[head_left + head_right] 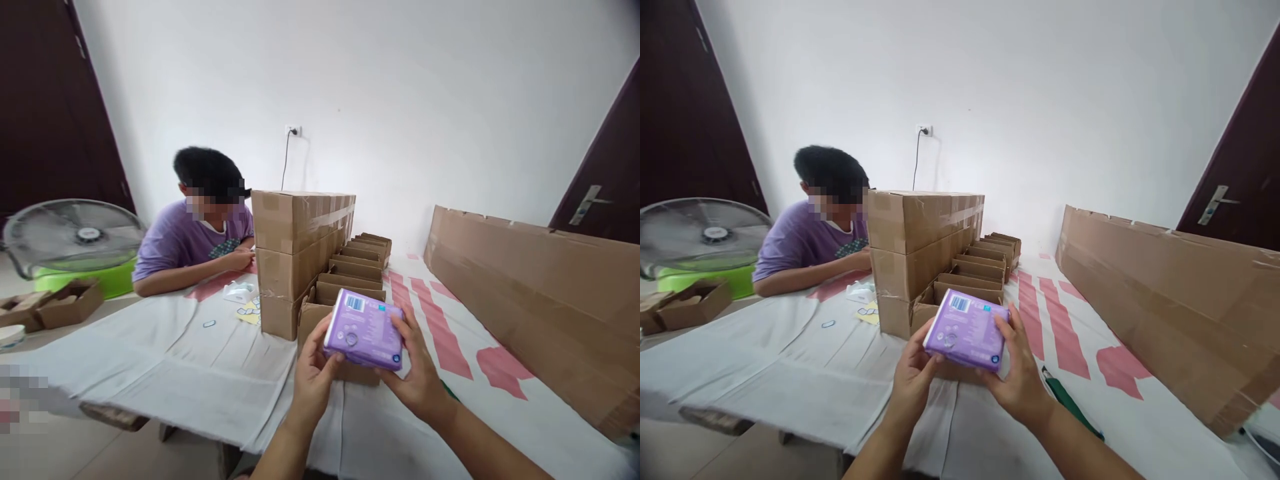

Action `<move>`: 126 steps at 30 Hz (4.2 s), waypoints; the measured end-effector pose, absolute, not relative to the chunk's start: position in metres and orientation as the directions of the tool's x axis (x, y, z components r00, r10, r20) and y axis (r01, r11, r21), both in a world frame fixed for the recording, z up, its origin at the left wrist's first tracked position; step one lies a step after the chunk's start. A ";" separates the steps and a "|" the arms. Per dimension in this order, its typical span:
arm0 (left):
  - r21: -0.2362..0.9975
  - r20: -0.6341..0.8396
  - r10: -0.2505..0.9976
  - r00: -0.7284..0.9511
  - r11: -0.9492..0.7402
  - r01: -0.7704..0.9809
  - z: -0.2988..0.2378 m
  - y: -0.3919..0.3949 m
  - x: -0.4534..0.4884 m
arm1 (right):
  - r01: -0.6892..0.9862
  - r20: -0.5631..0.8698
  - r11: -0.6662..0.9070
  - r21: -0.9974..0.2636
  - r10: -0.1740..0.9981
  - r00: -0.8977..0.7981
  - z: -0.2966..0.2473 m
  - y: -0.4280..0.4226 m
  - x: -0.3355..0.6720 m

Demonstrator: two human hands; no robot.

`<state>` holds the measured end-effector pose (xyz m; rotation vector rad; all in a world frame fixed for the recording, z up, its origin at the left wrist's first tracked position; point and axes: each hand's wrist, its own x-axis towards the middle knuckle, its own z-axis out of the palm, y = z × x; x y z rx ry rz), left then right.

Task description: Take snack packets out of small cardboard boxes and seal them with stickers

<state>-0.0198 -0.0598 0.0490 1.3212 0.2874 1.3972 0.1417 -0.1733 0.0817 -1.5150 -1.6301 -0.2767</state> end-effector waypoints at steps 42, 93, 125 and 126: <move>0.910 0.313 0.760 0.569 -0.068 -0.410 0.029 -0.028 -0.044 | 0.452 0.503 0.346 -0.822 0.813 0.292 -0.005 -0.137 0.122; 0.695 0.517 0.777 0.360 -0.626 0.354 0.009 -0.032 -0.037 | 0.623 0.509 0.203 -0.756 0.780 0.364 -0.066 -0.150 0.124; 0.314 0.664 0.643 0.381 -0.702 0.639 -0.019 -0.016 -0.011 | 0.641 0.462 0.192 -0.743 0.840 0.284 -0.057 -0.153 0.117; 0.302 0.675 0.639 0.369 -0.695 0.652 -0.016 -0.020 -0.011 | 0.643 0.459 0.192 -0.742 0.844 0.278 -0.057 -0.153 0.117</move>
